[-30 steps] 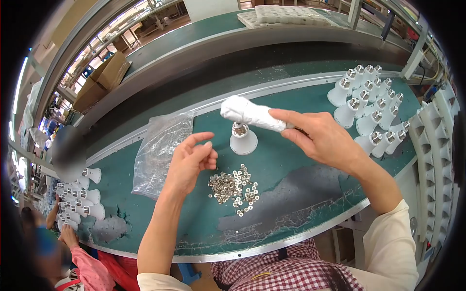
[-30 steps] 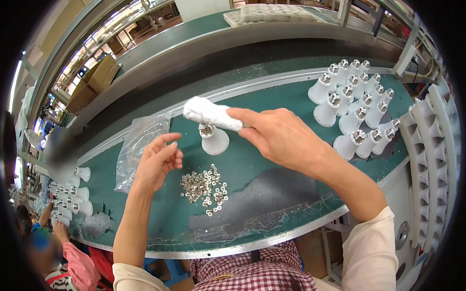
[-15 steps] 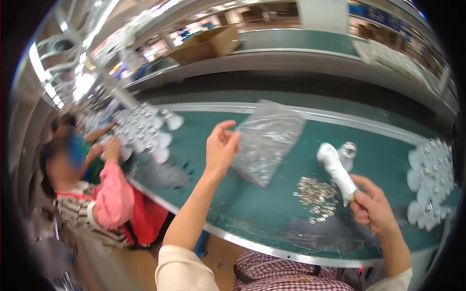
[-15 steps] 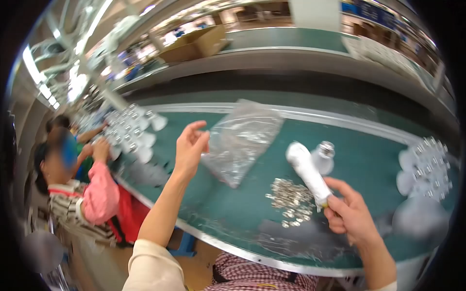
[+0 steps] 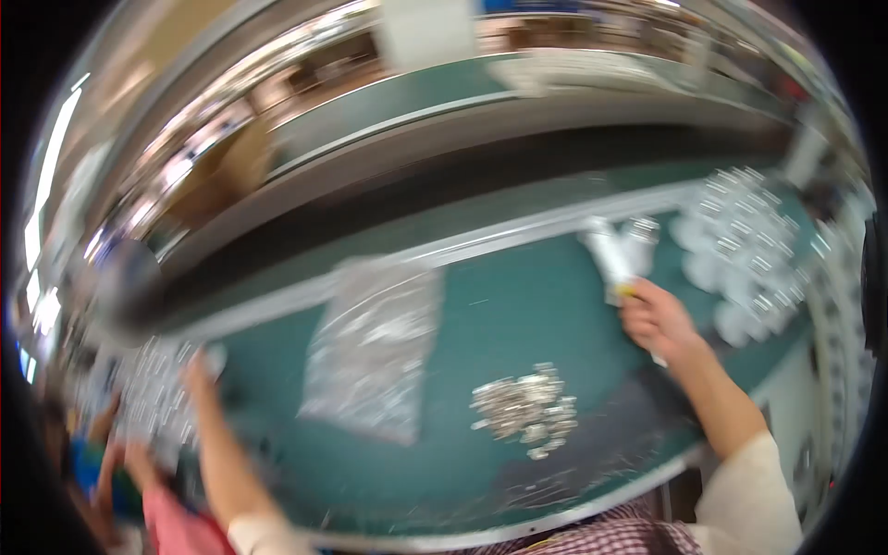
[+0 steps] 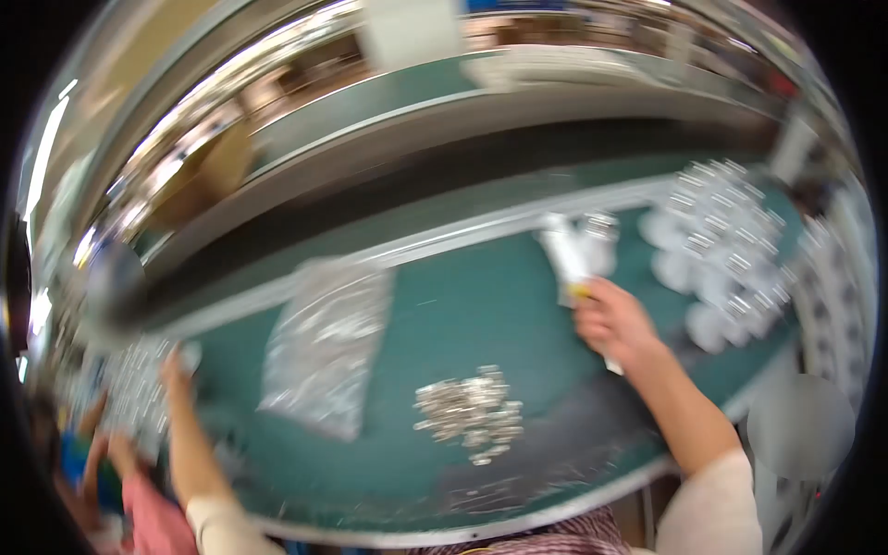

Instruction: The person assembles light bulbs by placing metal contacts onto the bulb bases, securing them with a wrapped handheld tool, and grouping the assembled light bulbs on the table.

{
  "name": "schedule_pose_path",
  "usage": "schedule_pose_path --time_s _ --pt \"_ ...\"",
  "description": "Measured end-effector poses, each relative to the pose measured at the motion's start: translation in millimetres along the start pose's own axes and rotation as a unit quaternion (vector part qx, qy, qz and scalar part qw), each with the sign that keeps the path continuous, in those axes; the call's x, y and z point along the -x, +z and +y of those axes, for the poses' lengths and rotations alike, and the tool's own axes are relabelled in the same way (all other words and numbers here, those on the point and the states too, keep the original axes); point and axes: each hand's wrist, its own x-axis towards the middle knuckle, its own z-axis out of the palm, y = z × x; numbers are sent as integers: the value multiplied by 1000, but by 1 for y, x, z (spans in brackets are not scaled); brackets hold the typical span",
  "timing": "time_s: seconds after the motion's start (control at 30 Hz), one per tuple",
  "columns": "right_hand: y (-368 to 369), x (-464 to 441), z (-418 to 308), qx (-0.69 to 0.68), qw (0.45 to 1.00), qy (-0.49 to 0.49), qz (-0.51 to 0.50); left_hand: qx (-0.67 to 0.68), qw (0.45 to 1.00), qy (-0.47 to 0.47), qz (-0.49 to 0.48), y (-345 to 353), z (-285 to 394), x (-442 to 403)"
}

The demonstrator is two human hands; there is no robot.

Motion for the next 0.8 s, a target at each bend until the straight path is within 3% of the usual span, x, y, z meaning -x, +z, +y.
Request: schedule_pose_path --time_s 0.07,0.1,0.13,0.17,0.23,0.27,0.33,0.4,0.43,0.47,0.53,0.6,0.67,0.8 --pt "-11 -4 -12 -5 997 -71 23 -54 995 21 80 -8 -11 -18" --pt "-17 -7 -19 -19 994 -91 50 -54 994 86 50 -17 -19 -26" --pt "-23 -8 -27 -29 992 -103 68 -146 981 120 41 -17 1 -3" --pt "-28 -7 -35 -32 989 -114 83 -141 982 122 23 -9 12 7" --pt "-37 -7 -46 6 986 -117 116 -294 921 225 119 0 22 23" --pt "-38 -4 -49 4 986 -116 116 -295 920 226 119 7 29 35" --pt "-38 0 -46 62 978 -148 133 -272 891 328 156 31 63 68" --pt "-49 -2 -46 62 976 -165 130 -202 928 306 64 73 117 148" --pt "-52 -4 -47 47 973 -173 145 -107 932 346 12 98 132 185" --pt "-52 -7 -45 31 970 -181 157 -119 950 280 -70 118 171 254" --pt "-44 -7 -37 29 973 -181 142 -25 932 316 -175 161 200 347" --pt "-31 -1 -32 25 972 -191 131 -43 911 296 -285 193 206 395" --pt "-18 9 -25 152 972 -170 59 15 880 325 -346 235 199 435" --pt "-18 11 -16 213 958 -187 52 -58 865 307 -392 283 188 474"
